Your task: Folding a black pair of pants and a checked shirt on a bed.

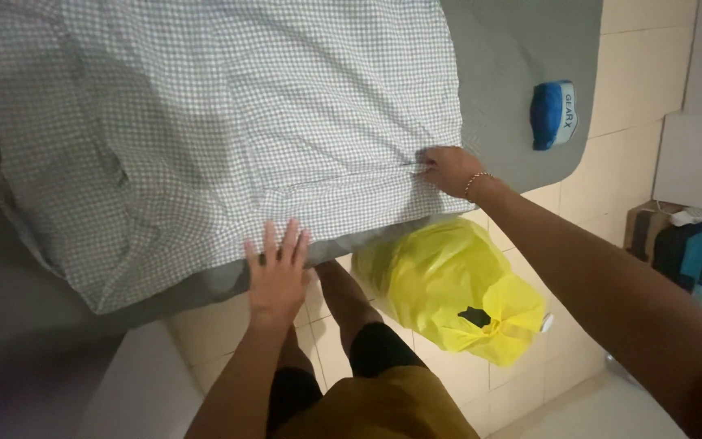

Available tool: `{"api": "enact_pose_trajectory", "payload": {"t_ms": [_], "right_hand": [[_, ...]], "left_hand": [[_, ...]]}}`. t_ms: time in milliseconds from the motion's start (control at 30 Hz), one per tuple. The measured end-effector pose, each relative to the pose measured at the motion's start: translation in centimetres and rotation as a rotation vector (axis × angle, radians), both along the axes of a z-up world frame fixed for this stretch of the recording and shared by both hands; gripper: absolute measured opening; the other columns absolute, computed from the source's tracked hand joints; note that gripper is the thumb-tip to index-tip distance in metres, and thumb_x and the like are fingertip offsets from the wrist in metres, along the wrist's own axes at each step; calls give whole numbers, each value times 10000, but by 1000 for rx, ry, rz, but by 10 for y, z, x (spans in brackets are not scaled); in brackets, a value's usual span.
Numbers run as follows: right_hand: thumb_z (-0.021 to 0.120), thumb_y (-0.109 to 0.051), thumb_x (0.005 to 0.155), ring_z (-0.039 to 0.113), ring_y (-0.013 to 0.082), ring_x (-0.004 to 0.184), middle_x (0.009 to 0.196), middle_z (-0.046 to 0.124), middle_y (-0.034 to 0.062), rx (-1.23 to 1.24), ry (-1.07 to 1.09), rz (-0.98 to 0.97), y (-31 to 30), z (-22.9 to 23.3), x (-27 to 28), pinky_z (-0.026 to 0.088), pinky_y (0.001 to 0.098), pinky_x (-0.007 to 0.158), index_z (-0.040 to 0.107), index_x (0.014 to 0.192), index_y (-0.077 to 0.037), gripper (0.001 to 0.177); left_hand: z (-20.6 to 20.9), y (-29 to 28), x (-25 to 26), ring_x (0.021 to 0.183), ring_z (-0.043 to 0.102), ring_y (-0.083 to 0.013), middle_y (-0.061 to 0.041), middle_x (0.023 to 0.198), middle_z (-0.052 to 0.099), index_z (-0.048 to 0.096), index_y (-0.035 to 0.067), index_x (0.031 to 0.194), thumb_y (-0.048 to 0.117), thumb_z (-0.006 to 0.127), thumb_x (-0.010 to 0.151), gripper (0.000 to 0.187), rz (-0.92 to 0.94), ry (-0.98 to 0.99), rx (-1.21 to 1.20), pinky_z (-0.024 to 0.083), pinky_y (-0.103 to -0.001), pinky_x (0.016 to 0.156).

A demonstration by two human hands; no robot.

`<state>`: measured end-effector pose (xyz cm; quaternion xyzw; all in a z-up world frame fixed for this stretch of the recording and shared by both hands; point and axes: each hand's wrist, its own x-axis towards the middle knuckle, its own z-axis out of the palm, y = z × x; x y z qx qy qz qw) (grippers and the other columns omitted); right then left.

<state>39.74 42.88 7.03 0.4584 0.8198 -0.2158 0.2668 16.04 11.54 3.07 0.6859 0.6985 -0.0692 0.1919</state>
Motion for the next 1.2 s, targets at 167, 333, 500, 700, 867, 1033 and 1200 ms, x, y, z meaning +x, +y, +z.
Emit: {"api": "enact_pose_trajectory", "payload": {"t_ms": [167, 333, 500, 700, 867, 1033, 1200], "right_hand": [[698, -283, 939, 689, 296, 1047, 1164, 731, 107, 69, -11, -143, 8, -15, 24, 536, 431, 957, 707, 1203, -109, 317], [696, -194, 926, 643, 327, 1034, 1157, 657, 190, 314, 163, -355, -15, -18, 40, 533, 435, 939, 690, 1167, -40, 286], [632, -117, 896, 609, 360, 990, 1036, 608, 146, 183, 394, 157, -84, -49, 31, 504, 478, 880, 598, 1048, -73, 162], [678, -258, 923, 591, 398, 1009, 1058, 597, 199, 145, 178, 16, -86, -51, -23, 486, 529, 885, 604, 1058, -51, 258], [644, -235, 969, 642, 340, 943, 1053, 669, 183, 279, 179, -298, -21, -82, 55, 534, 468, 904, 687, 1064, -62, 202], [707, -208, 965, 637, 291, 872, 972, 695, 165, 439, 201, -550, 32, -60, 53, 534, 433, 814, 710, 1032, -7, 212], [745, -322, 932, 681, 220, 955, 1114, 732, 101, 264, 212, -618, 60, -10, -21, 553, 386, 875, 718, 1198, -64, 372]], "left_hand": [[31, 16, -13, 1529, 89, -414, -26, 1723, 44, 163, 280, 1600, 501, 486, 969, 742, 65, -37, -300, 113, -742, 1117], [-12, 5, -24, 1507, 95, -426, -104, 1726, 72, 213, 179, 1609, 567, 436, 982, 770, 135, -138, -247, 86, -722, 1143], [14, 10, -48, 1561, 211, -415, -77, 1723, 206, 351, 153, 1586, 579, 350, 1022, 707, 161, 115, -167, 220, -716, 1154], [12, 4, -74, 1458, 216, -460, -53, 1693, 242, 367, 285, 1567, 561, 434, 962, 669, 301, 18, -105, 238, -813, 1030], [4, -29, -112, 1533, 224, -471, -158, 1674, 262, 367, 105, 1583, 542, 466, 969, 760, 491, -116, 176, 264, -839, 1048], [1, -24, -110, 1550, 224, -433, -107, 1694, 255, 377, 131, 1554, 530, 536, 935, 753, 458, 51, 26, 271, -831, 1046], [-11, -26, -105, 1521, 257, -484, -119, 1677, 290, 383, 103, 1561, 472, 597, 929, 762, 489, -2, 144, 265, -781, 1113]]}}
